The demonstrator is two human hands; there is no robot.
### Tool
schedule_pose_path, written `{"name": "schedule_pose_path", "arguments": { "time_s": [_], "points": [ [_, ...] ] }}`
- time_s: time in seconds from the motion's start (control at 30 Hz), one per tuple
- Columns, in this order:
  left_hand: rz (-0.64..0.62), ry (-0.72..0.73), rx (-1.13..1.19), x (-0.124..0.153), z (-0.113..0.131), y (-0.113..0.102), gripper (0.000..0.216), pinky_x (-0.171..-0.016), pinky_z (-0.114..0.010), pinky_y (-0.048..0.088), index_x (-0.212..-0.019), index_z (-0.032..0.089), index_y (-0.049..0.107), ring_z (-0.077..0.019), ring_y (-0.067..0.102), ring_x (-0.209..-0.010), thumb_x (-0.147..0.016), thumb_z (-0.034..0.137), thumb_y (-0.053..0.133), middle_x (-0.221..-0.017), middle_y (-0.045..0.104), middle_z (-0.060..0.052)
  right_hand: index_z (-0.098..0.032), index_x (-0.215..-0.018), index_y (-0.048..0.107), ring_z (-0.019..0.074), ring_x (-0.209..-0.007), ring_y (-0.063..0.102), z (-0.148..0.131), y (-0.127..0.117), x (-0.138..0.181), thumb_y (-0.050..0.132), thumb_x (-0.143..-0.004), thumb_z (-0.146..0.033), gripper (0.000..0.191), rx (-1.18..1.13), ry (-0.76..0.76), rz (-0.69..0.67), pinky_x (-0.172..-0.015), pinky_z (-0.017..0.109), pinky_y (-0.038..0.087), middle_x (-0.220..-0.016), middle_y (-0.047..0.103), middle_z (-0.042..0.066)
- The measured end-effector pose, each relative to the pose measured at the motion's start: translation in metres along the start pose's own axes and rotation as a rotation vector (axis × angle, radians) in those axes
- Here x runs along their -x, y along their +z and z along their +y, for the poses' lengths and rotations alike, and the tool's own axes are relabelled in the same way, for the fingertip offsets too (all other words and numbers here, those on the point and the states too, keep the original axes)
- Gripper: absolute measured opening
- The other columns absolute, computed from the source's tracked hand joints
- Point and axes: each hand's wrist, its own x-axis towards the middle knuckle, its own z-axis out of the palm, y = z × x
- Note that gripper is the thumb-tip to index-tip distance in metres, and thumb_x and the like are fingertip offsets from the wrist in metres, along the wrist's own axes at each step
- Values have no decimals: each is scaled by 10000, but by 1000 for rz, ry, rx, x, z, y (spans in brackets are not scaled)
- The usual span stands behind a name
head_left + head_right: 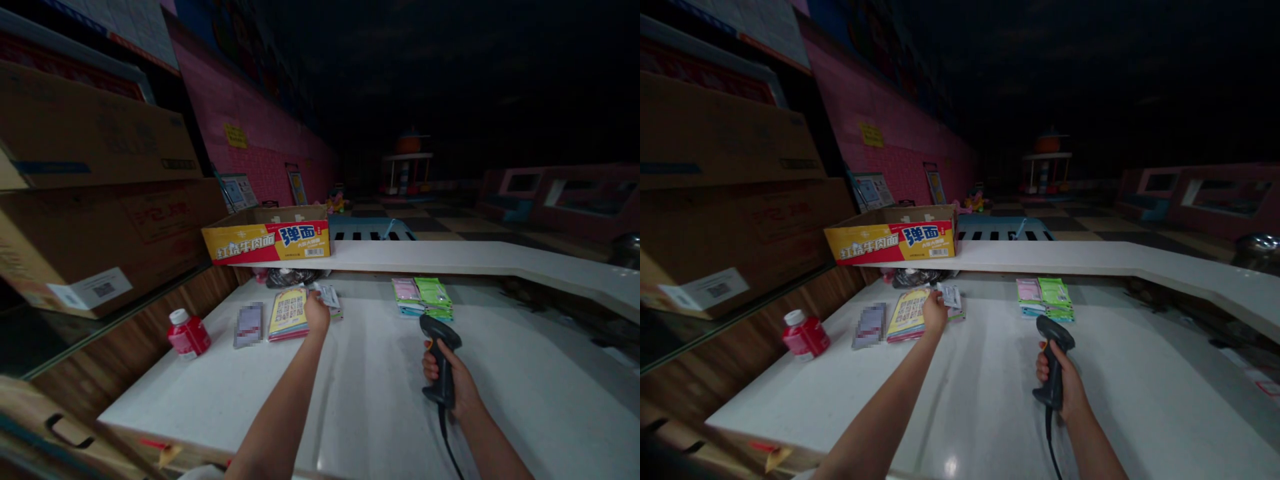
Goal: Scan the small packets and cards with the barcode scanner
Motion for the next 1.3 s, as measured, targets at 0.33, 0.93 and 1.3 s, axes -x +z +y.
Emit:
{"name": "schedule_pose_path", "arguments": {
  "time_s": [0.33,0.93,1.3],
  "points": [
    [-160,213,-567,-2,14,-12,251,-905,-338,440,-1055,100,657,-270,600,-1064,-853,209,556,-1107,638,-184,-148,-831,632,58,-417,419,1,-2,-2,864,-614,-335,368,-5,-13,-5,-353,149,369,-534,509,-46],
    [-358,389,-715,22,12,6,421,-926,-349,483,-1181,113,609,-262,532,-1199,-872,5,345,-1273,558,-209,-150,-849,621,62,-411,429,3,-2,-4,830,-666,-343,339,0,-26,-2,-361,154,368,-546,503,-45],
    [-374,595,-364,51,69,52,284,-1002,-342,413,-1125,153,636,-236,549,-1148,-854,137,552,-1146,629,-133,-149,-811,624,56,-404,421,-1,6,-4,862,-600,-410,411,43,-69,26,-358,145,346,-521,522,-45]
  ]
}}
